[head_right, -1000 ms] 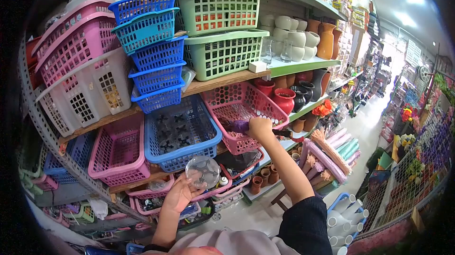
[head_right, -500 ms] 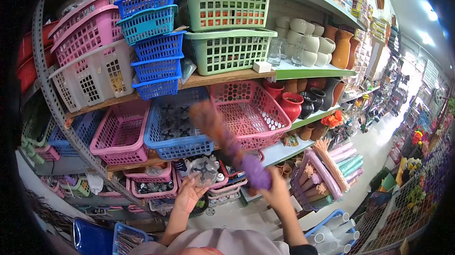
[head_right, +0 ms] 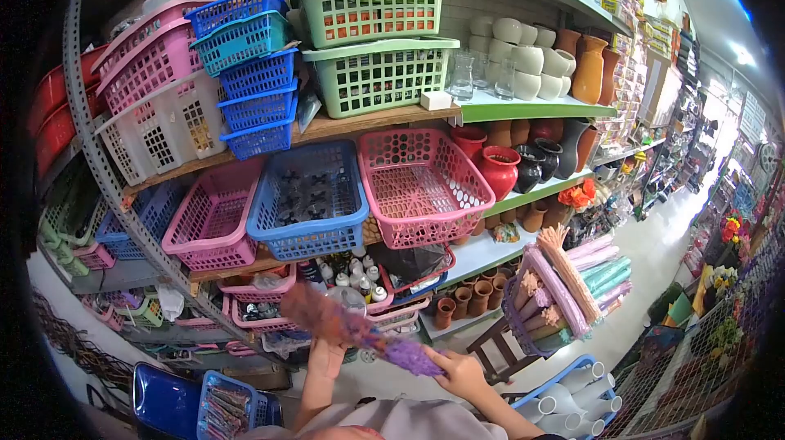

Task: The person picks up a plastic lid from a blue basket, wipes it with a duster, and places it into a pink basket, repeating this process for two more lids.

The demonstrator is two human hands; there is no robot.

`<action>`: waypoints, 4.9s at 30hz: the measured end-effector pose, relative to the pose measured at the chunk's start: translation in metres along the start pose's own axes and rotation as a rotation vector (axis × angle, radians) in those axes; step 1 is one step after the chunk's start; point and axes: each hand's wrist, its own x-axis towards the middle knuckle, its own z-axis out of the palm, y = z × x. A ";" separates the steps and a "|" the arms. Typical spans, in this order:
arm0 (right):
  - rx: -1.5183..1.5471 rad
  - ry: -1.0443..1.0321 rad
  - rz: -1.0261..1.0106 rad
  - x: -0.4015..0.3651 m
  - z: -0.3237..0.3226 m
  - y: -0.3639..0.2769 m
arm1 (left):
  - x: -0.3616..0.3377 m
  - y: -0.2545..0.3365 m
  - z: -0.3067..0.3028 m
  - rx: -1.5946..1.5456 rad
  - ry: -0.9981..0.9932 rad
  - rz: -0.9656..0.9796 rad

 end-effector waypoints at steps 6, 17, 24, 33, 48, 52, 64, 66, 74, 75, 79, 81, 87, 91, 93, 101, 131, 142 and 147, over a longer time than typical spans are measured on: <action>-0.031 0.012 0.127 -0.015 -0.015 0.000 | -0.025 0.002 0.013 0.059 -0.008 -0.005; -0.065 -0.159 -0.036 -0.048 -0.009 -0.012 | -0.008 -0.003 -0.008 -0.079 -0.228 -0.062; 0.210 0.243 0.250 -0.009 0.048 0.018 | -0.027 0.009 0.004 0.297 -0.082 0.012; 1.300 0.116 0.520 0.083 0.029 -0.097 | -0.052 0.081 0.043 1.422 -0.605 0.659; 1.141 0.115 0.355 0.090 0.090 -0.123 | -0.060 0.073 -0.031 -0.020 -0.349 -0.474; 0.439 0.255 0.268 0.078 0.073 -0.117 | -0.054 0.078 -0.060 0.059 -0.207 -0.343; -0.048 0.253 0.124 0.006 0.088 -0.105 | -0.047 0.138 -0.064 0.160 -0.165 -0.122; -0.139 0.013 0.011 0.000 0.090 -0.112 | -0.045 0.139 -0.070 0.140 -0.174 -0.128; -0.116 0.058 -0.038 0.005 0.090 -0.124 | -0.038 0.151 -0.077 0.150 -0.173 -0.138; -0.113 0.058 -0.034 0.006 0.095 -0.122 | -0.039 0.154 -0.077 0.155 -0.162 -0.140; -0.081 0.171 0.159 0.014 0.097 -0.123 | -0.041 0.156 -0.073 0.134 -0.211 -0.112; -0.074 0.062 -0.069 0.013 0.093 -0.124 | -0.033 0.149 -0.104 0.058 -0.164 -0.158; -0.191 0.242 0.339 0.032 0.093 -0.121 | -0.041 0.163 -0.075 0.308 -0.066 -0.104; 0.026 0.270 0.209 0.034 0.092 -0.127 | -0.031 0.150 -0.097 0.604 -0.142 0.179; 0.016 0.183 0.164 0.026 0.091 -0.137 | -0.027 0.150 -0.105 0.869 -0.124 0.239; -0.091 0.036 -0.028 0.026 0.096 -0.133 | -0.025 0.153 -0.100 0.972 0.004 0.293; 0.327 -0.005 0.129 0.008 0.095 -0.131 | -0.035 0.174 -0.063 -0.037 -0.188 0.072; -0.059 0.019 -0.155 0.012 0.103 -0.136 | -0.009 0.151 -0.097 -0.387 -0.189 -0.089; -0.072 -0.031 -0.177 0.007 0.112 -0.139 | 0.001 0.152 -0.093 -0.573 -0.145 -0.153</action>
